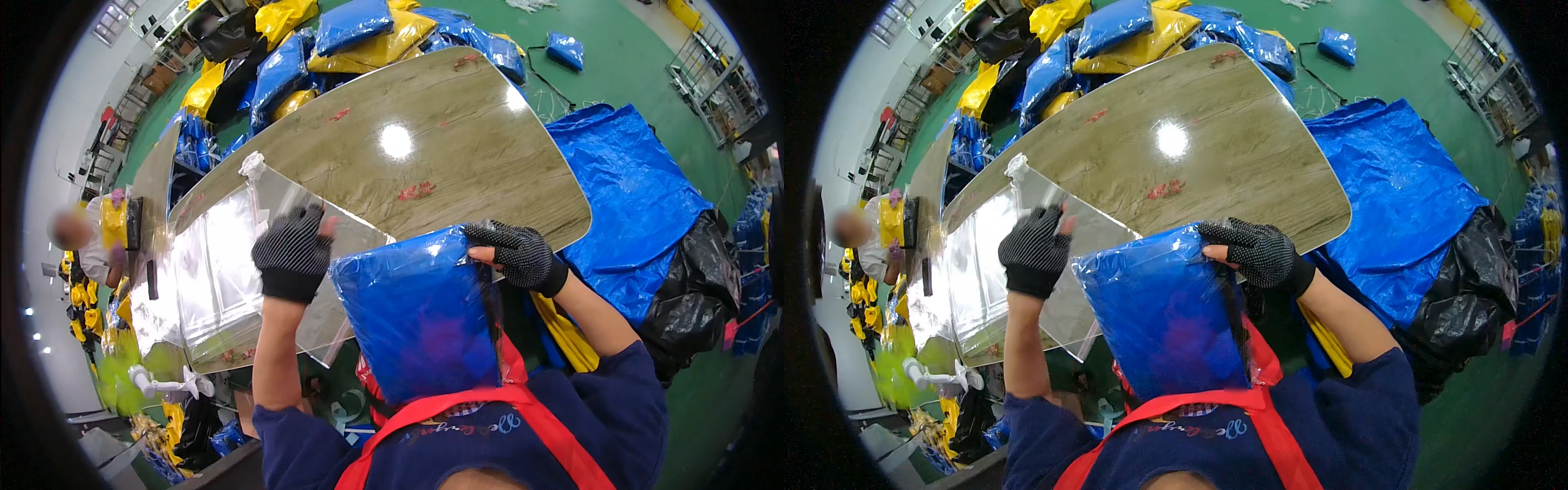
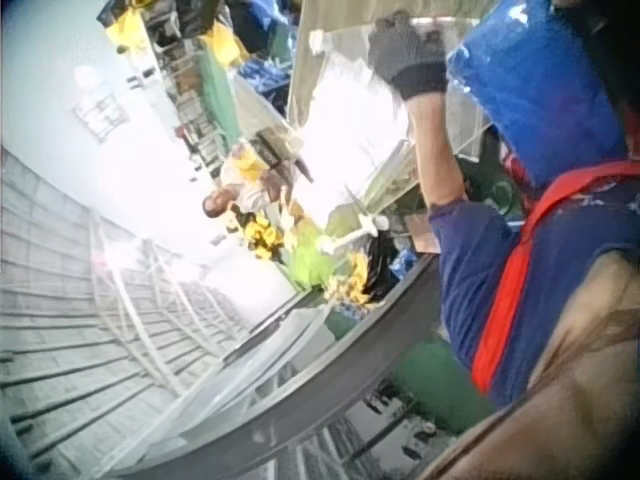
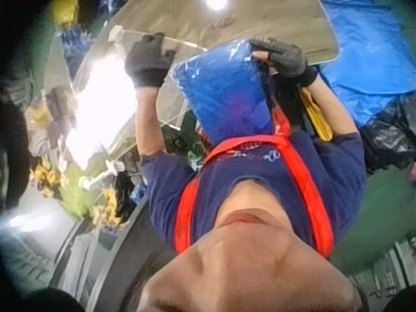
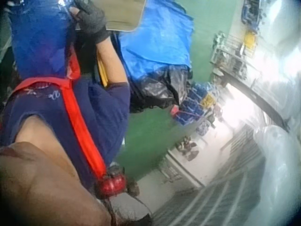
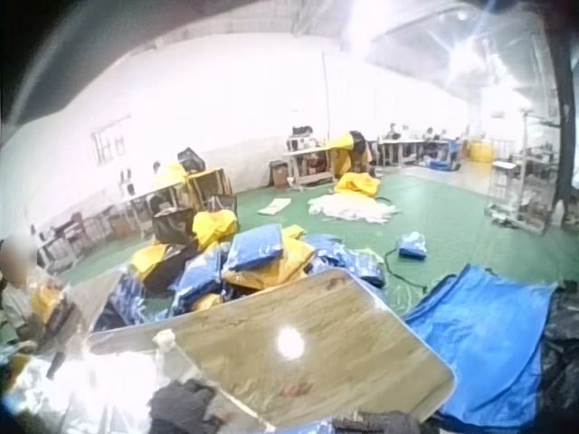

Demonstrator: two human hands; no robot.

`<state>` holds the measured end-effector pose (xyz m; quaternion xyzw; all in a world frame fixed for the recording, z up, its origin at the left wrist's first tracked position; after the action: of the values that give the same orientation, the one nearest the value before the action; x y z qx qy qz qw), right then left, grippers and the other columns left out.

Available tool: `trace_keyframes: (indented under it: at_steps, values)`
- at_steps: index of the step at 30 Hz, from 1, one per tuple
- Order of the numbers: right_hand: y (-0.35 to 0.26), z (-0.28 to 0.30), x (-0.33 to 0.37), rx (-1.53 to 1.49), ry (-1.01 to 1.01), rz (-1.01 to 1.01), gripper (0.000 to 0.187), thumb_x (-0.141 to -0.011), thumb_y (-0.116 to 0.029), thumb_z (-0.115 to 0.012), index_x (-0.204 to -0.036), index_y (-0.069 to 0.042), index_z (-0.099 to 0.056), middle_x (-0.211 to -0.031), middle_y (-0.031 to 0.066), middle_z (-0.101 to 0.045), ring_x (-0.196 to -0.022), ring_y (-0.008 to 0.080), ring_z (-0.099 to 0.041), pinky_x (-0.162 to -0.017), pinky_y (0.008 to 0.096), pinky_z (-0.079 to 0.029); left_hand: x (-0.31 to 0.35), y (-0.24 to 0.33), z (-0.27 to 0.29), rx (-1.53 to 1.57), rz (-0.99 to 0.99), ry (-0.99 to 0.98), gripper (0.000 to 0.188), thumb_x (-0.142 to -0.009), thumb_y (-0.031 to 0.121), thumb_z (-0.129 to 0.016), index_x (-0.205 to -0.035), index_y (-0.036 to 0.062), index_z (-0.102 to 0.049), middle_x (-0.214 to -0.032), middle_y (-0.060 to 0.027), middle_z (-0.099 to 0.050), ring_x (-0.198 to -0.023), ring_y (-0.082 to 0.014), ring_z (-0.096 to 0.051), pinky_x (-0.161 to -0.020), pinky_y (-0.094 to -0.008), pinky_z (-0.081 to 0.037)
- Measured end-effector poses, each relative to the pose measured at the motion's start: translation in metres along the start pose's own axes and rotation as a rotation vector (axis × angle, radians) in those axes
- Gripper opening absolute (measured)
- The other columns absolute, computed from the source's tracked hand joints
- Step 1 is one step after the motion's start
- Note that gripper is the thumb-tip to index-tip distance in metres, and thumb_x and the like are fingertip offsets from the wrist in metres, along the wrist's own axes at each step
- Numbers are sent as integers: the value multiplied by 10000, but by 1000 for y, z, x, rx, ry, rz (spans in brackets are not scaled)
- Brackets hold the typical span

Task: The person folds blue, yellow, and black plastic sheets on a table. They smooth the sheets, fold them in half multiple times, and place the folded items into clear plastic bags.

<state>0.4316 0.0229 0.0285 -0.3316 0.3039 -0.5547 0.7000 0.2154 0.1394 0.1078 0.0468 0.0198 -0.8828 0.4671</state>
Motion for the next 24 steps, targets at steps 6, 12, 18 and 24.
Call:
trace_keyframes:
  at_steps: [6,12,18,24]
  values:
    - [-6,6,18,160,-75,136,351,-869,-201,-601,-1220,-197,-586,-1128,117,-609,-950,238,-606,-786,313,-504,14,31,-146,533,-41,-892,739,-727,684,-586,-1070,33,-647,-992,-202,-659,-944,-300,-636,-824,-369,-489]
    - [-49,53,-13,207,-66,45,725,-739,-569,-656,-1256,-75,-540,-1199,208,-575,-1077,357,-578,-928,379,-447,18,66,-79,295,-61,-632,730,-638,719,-635,-992,81,-663,-863,-172,-672,-789,-308,-666,-716,-369,-511]
    - [-14,6,2,-188,-501,-100,771,-774,-483,-675,-1360,-64,-403,-1139,219,-605,-1014,347,-608,-841,381,-500,28,80,-50,526,-232,-629,656,-659,648,-688,-916,48,-618,-778,-176,-647,-755,-303,-657,-699,-368,-505]
    - [180,91,118,-1113,235,-199,298,-875,-290,-601,-986,-14,-626,-833,121,-656,-733,214,-642,-677,329,-521,-6,-61,5,1126,287,-288,533,-700,337,-794,-1086,52,-563,-902,-63,-624,-801,-158,-600,-725,-302,-495]
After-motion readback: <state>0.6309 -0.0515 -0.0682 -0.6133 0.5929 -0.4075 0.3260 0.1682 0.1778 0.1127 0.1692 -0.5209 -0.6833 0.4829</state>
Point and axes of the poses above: each hand's wrist, its own x-axis away from the middle knuckle, its own z-axis out of the back of the hand, y = z × x, the point moved 10 cm from there along -x, towards the middle knuckle
